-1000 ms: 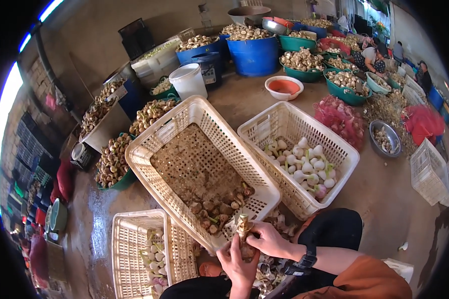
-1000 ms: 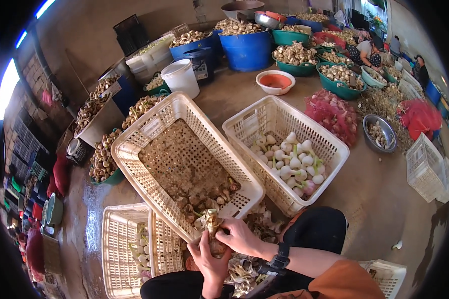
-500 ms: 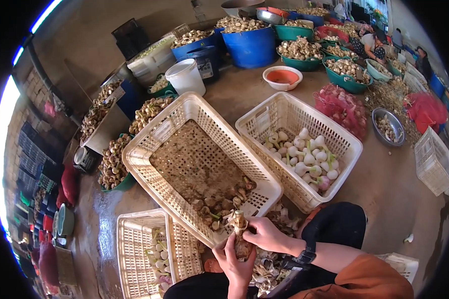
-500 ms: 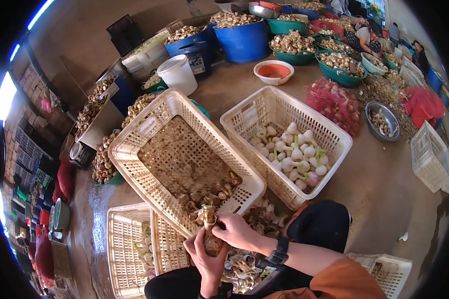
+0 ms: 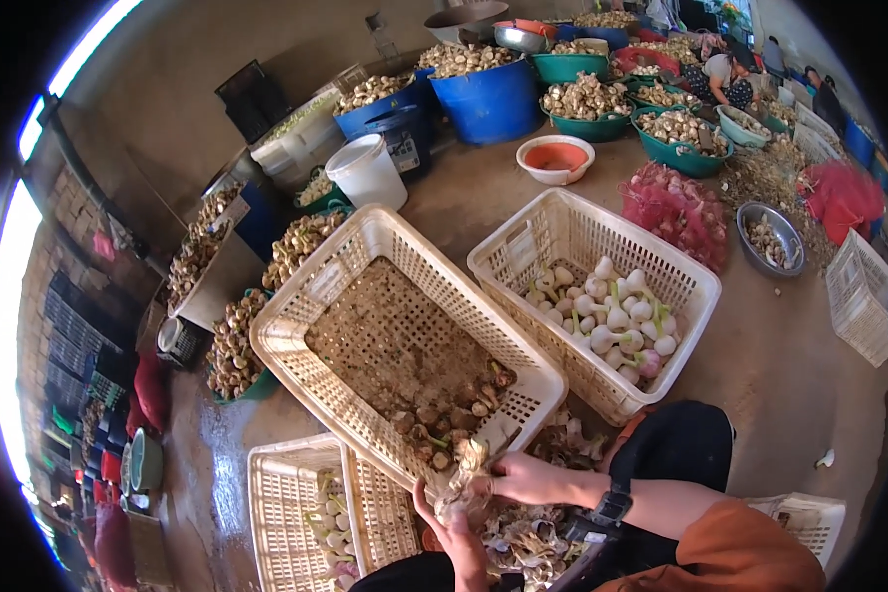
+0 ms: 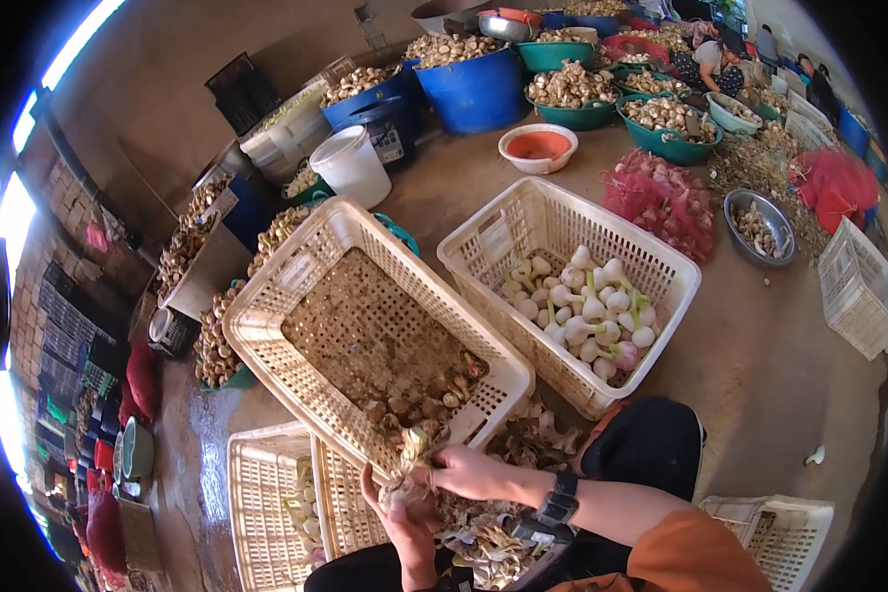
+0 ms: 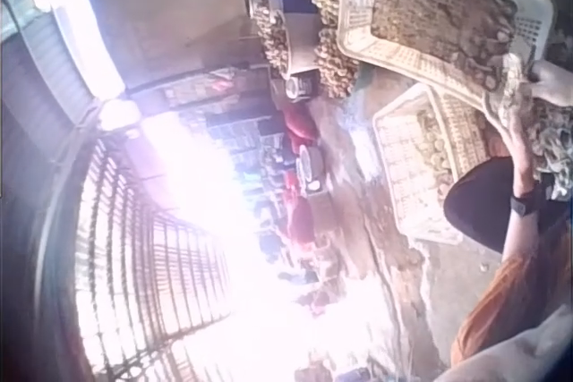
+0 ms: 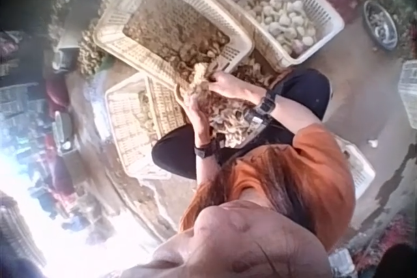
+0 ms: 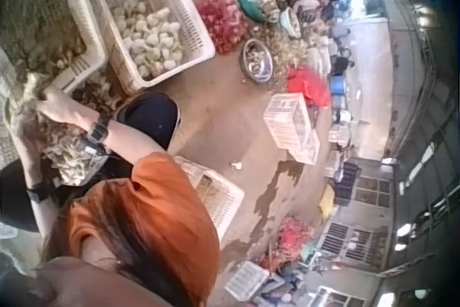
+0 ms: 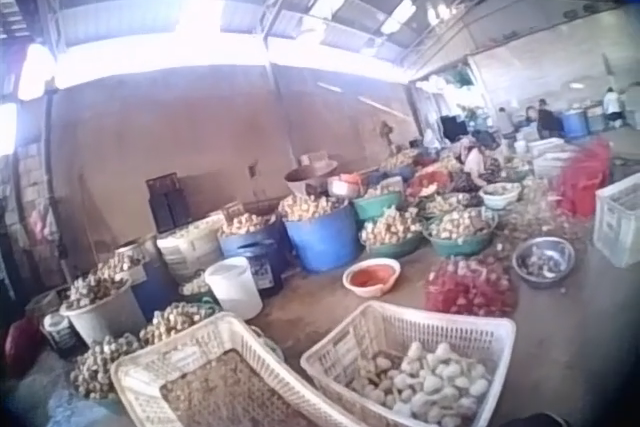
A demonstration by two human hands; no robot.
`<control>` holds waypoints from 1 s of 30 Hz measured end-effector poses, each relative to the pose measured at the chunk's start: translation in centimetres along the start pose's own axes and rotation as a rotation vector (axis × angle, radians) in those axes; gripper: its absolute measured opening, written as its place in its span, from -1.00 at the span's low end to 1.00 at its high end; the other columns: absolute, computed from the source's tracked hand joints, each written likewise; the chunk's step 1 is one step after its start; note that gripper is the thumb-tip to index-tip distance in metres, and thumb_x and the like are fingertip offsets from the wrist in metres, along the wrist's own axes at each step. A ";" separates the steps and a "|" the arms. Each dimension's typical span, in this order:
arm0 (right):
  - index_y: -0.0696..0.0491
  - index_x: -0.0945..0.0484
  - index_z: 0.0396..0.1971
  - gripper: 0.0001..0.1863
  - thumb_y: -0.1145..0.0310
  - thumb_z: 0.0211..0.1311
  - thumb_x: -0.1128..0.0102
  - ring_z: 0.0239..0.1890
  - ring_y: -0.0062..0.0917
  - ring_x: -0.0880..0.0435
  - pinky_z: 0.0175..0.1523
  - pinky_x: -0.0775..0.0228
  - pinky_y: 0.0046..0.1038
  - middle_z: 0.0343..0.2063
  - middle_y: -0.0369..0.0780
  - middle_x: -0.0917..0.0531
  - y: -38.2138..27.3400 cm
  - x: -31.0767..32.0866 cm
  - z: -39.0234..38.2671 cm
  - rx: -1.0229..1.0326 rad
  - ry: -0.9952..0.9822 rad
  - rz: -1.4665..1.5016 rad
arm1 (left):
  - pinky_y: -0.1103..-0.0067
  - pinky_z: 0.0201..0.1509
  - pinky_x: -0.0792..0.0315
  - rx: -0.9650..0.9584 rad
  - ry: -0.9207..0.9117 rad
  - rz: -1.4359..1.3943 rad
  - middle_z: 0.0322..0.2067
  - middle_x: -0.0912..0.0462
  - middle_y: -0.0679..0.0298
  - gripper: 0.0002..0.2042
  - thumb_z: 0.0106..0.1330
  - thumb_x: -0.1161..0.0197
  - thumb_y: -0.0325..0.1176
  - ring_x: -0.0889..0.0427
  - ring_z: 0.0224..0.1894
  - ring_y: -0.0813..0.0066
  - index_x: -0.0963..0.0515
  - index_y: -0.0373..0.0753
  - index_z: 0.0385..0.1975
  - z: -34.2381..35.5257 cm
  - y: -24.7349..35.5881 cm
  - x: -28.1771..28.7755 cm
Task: Peeling and cleaning various tubers by hand using a small peeling tool in an agricultural processing area.
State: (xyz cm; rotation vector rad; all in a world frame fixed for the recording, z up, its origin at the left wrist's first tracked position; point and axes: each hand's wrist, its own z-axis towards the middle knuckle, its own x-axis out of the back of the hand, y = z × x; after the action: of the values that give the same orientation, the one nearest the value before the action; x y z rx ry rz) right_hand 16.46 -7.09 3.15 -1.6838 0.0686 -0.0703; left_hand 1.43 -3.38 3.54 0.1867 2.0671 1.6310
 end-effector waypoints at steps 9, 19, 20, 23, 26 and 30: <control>0.17 -0.53 -0.40 -0.82 0.38 0.24 -0.02 -0.61 -0.50 -0.47 -0.47 -0.31 -0.46 -0.50 -0.14 -0.59 -0.8 -1.1 -0.5 0.076 0.169 -0.201 | 0.52 -0.50 -0.43 -0.260 0.082 0.134 -0.21 -0.42 0.19 -0.38 0.15 -0.08 -0.11 -0.47 -0.41 0.43 -0.07 -0.13 0.21 0.7 0.1 -0.7; 0.12 -0.54 -0.24 -0.77 0.32 0.25 0.00 -0.38 -0.42 -0.59 -0.20 -0.41 -0.41 -0.40 -0.12 -0.61 0.3 -0.1 -0.5 0.221 0.159 -0.124 | 0.48 -0.09 -0.37 0.082 0.068 -0.041 -0.06 -0.35 0.16 -0.45 0.27 -0.10 -0.13 -0.41 -0.09 0.37 -0.06 -0.14 0.17 1.4 -2.2 1.3; 0.12 -0.54 -0.24 -0.77 0.32 0.25 0.00 -0.38 -0.42 -0.59 -0.20 -0.41 -0.41 -0.40 -0.12 -0.61 0.6 -0.4 -0.5 0.211 0.167 -0.127 | 0.44 0.00 -0.31 -0.049 0.044 0.155 -0.02 -0.29 0.11 -0.38 0.21 -0.18 -0.23 -0.35 -0.02 0.35 0.00 -0.16 0.18 1.0 -2.6 0.4; 0.16 -0.53 -0.28 -0.76 0.30 0.23 -0.02 -0.39 -0.38 -0.59 -0.25 -0.40 -0.40 -0.41 -0.08 -0.61 0.7 -0.5 -0.9 0.143 0.149 -0.048 | 0.41 0.08 -0.31 -0.363 0.127 0.421 -0.03 -0.24 0.02 -0.24 0.00 -0.31 -0.51 -0.35 -0.02 0.23 0.05 -0.20 0.17 -0.2 -0.4 -2.0; 0.15 -0.53 -0.37 -0.82 0.35 0.17 -0.06 -0.49 -0.29 -0.58 -0.35 -0.40 -0.36 -0.51 -0.09 -0.58 0.8 -0.2 -1.5 0.350 0.198 -0.361 | 0.57 -0.42 -0.48 -0.302 0.085 0.252 -0.15 -0.32 0.12 -0.38 0.04 -0.22 -0.12 -0.45 -0.25 0.39 -0.14 -0.18 0.07 -0.1 0.6 -0.9; 0.10 -0.52 -0.34 -0.86 0.39 0.11 -0.11 -0.46 -0.25 -0.57 -0.38 -0.39 -0.33 -0.49 -0.13 -0.56 -3.2 2.0 -3.2 0.399 -0.004 -0.530 | 0.46 -0.39 -0.46 0.339 -0.439 -0.279 -0.19 -0.49 0.17 -0.35 0.16 0.22 0.16 -0.50 -0.23 0.37 -0.27 -0.29 0.05 0.9 0.9 3.8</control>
State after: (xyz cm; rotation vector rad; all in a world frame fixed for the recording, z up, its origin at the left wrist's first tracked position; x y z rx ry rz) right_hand 18.19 -10.11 6.74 -1.2651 -0.3752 -0.4499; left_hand -1.64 -0.78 3.10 0.3231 1.9058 0.9668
